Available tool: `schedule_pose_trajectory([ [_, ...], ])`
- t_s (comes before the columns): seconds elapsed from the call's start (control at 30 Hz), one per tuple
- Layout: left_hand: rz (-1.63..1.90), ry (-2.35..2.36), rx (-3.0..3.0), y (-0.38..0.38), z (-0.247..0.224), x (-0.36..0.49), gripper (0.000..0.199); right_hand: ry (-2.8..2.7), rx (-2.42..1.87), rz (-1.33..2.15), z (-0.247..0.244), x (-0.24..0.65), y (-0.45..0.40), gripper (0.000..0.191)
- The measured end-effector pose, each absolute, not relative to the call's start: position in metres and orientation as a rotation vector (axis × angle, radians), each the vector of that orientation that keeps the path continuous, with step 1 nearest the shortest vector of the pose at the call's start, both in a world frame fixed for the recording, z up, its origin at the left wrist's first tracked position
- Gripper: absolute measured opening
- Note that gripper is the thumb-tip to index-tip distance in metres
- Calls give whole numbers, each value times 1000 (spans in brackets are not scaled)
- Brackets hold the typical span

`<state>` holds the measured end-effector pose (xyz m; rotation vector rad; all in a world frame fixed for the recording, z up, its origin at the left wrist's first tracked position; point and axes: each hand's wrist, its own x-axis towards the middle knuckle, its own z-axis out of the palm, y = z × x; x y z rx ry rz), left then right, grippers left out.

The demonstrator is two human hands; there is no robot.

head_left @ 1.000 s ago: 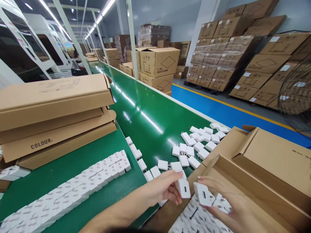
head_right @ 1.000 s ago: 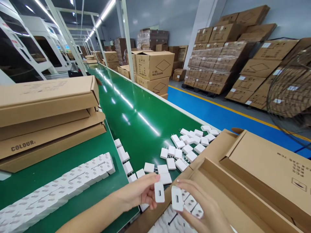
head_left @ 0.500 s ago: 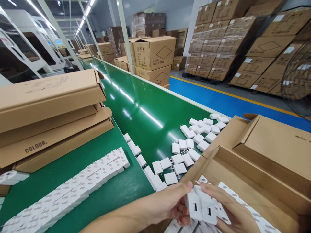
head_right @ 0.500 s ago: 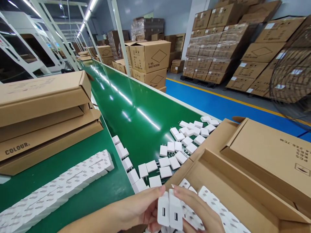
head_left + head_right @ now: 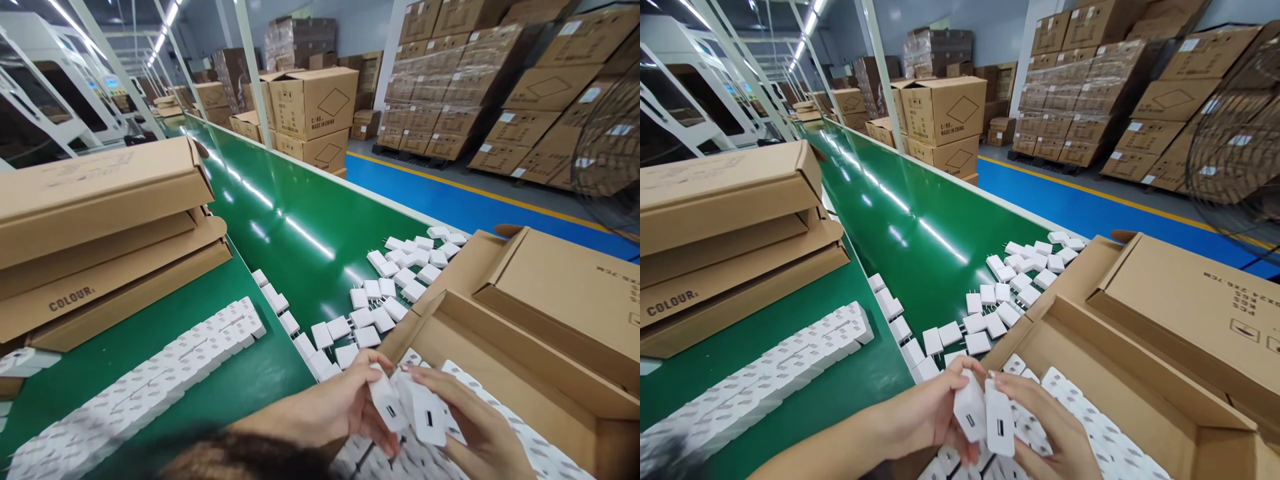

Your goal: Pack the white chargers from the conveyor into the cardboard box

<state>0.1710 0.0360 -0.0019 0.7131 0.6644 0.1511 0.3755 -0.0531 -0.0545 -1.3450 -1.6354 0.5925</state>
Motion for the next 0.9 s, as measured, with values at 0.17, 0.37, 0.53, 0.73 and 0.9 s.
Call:
schedule_pose_trajectory([
  [0.17,428,594,535,36,-4,170,43,-1610,-1317,488,-44,368,-46,37],
  [0.37,498,668,590,37,-3,167,48,-1678,-1206,410,-35,362,-39,37],
  [0.53,473,674,584,33,-2,165,47,-1654,-1203,513,-33,359,-42,40],
  [0.73,419,648,683,30,-4,165,69,-1657,-1201,509,-32,358,-40,35],
  [0.9,399,558,689,31,-20,171,81,-1717,-1232,453,-31,356,-41,32],
])
